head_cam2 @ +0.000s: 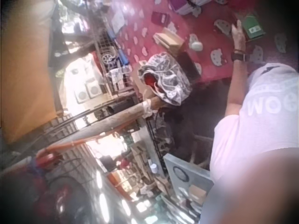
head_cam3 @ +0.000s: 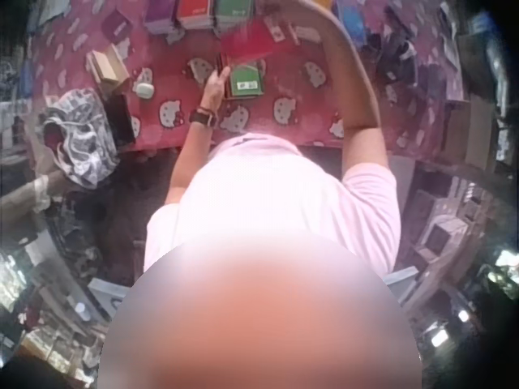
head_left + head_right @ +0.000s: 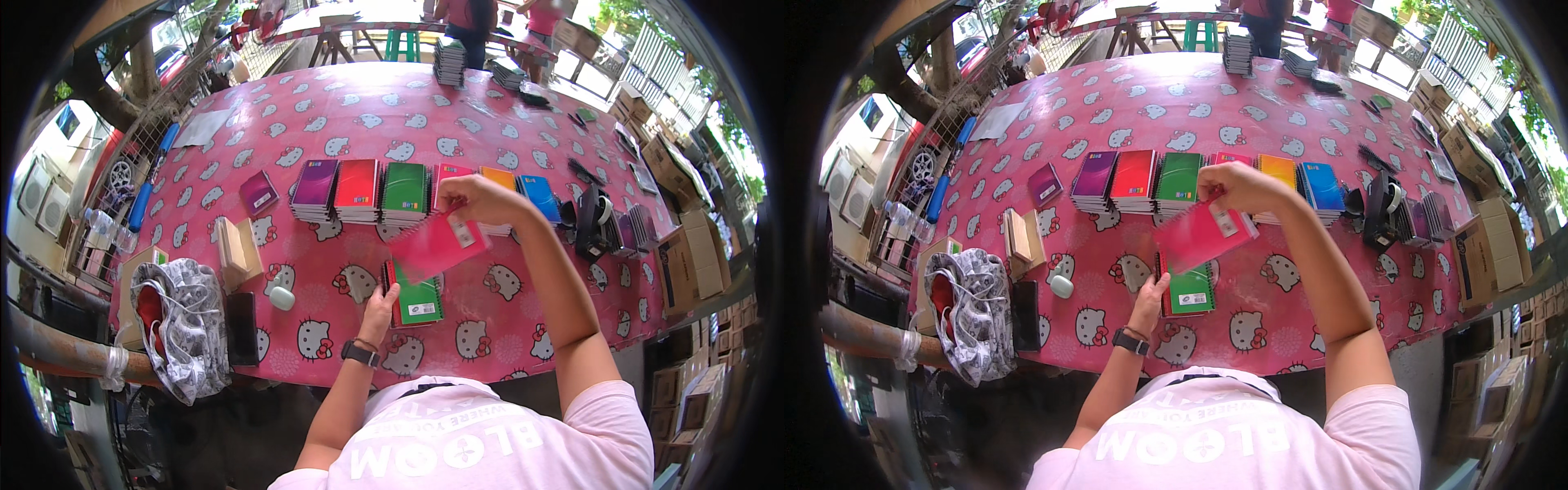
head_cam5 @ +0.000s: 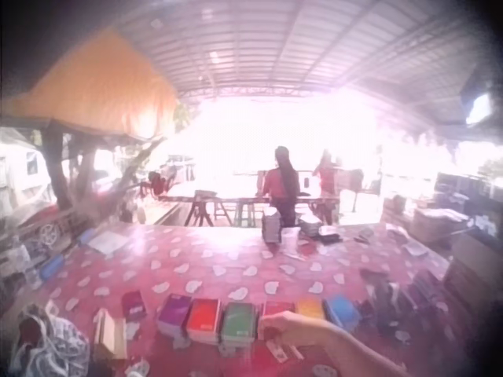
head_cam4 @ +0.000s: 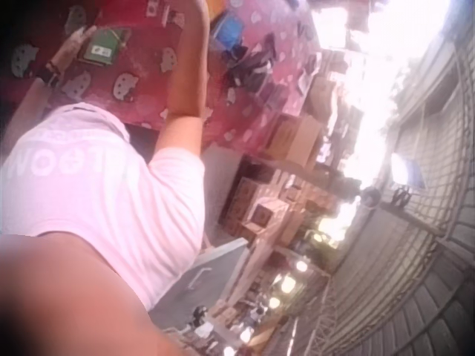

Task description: The person stacks colorful notebooks on a table, places them into plastic bags, and seals the bags. They then move to a stack of cardboard boxes, pick one up, and carry it across the room.

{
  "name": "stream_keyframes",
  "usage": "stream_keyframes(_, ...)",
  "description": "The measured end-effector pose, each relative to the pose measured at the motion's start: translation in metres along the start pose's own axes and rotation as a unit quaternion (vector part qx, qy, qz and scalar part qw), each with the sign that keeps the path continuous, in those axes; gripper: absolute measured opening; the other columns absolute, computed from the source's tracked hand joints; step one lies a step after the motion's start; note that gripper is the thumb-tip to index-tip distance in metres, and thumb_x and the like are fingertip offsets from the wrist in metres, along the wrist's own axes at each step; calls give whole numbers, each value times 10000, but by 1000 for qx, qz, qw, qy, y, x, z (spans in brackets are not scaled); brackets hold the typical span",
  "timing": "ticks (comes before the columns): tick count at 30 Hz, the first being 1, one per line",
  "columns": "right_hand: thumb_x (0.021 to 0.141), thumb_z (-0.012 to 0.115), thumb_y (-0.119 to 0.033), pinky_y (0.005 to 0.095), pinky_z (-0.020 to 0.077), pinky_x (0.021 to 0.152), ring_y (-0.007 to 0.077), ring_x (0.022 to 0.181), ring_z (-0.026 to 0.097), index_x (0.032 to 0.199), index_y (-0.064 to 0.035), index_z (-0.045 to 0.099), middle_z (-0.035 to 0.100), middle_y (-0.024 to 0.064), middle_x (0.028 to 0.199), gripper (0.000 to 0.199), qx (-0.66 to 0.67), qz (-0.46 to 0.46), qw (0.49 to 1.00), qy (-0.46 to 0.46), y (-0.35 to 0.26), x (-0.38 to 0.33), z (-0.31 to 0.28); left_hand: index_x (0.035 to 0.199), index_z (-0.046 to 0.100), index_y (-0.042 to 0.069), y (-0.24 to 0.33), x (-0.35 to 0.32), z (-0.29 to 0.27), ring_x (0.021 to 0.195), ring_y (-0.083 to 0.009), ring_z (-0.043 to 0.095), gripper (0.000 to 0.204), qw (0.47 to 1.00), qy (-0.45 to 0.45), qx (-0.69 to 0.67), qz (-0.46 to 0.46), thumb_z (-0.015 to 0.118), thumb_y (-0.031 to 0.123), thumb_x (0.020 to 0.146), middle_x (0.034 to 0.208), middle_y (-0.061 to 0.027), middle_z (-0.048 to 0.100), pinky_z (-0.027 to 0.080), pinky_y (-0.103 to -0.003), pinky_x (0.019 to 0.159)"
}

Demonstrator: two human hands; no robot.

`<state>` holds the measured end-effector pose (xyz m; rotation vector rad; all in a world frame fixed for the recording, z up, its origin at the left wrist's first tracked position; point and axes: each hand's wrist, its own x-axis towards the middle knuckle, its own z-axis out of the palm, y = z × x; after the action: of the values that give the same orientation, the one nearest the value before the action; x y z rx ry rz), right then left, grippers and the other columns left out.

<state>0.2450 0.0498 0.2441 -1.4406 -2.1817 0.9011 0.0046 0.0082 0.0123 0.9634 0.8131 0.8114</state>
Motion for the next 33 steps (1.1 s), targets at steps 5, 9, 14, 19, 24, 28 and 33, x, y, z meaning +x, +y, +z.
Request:
stream_keyframes(5,712,713,-12,247,449,676,97,729,526,919,-52,494,535,4,789,304,459,68,856,227,30,-27,99,1261,436,-52,-40,14,-20,1110,-169,481,797,989,46,-137,-40,370,642,875,1179,-128,540,340,-303,983)
stream_keyframes(9,730,738,-110,310,470,713,162,788,576,965,-34,509,592,70,857,338,157,231,939,198,32,-69,190,1207,462,-50,1,-4,2,1063,-179,518,705,999,10,-50,3,525,557,855,1142,-129,553,386,-304,947)
stream_keyframes(14,698,705,-153,411,455,718,325,799,545,749,-39,597,609,138,783,165,-97,114,935,322,34,-56,122,1132,503,-46,17,-13,8,924,-156,580,521,999,37,12,8,699,295,790,1048,-119,592,462,-277,828)
stream_keyframes(19,759,707,-282,386,452,864,353,996,555,1110,11,493,614,184,1015,505,-294,318,789,436,129,-35,46,1115,510,-45,24,-10,17,888,-154,593,520,998,31,49,5,733,270,765,1018,-110,606,473,-273,805)
stream_keyframes(24,716,746,-295,391,453,899,323,1037,562,1195,16,429,579,197,1085,653,-140,462,799,357,170,-35,17,1111,509,-47,22,-14,18,871,-147,594,547,998,45,40,15,741,299,758,1002,-111,611,476,-273,795)
stream_keyframes(28,729,733,-103,372,534,689,243,812,639,1123,43,458,619,159,981,503,103,311,814,481,184,-47,9,1125,497,-48,23,-9,23,877,-147,593,562,996,26,87,3,730,314,765,1008,-114,609,475,-275,797)
stream_keyframes(33,709,672,66,287,476,632,172,763,578,1054,-27,514,590,65,917,391,147,85,898,407,53,-37,71,1144,480,-21,18,-11,6,905,-150,591,518,998,8,-56,-29,700,290,793,1026,-104,589,478,-278,809)
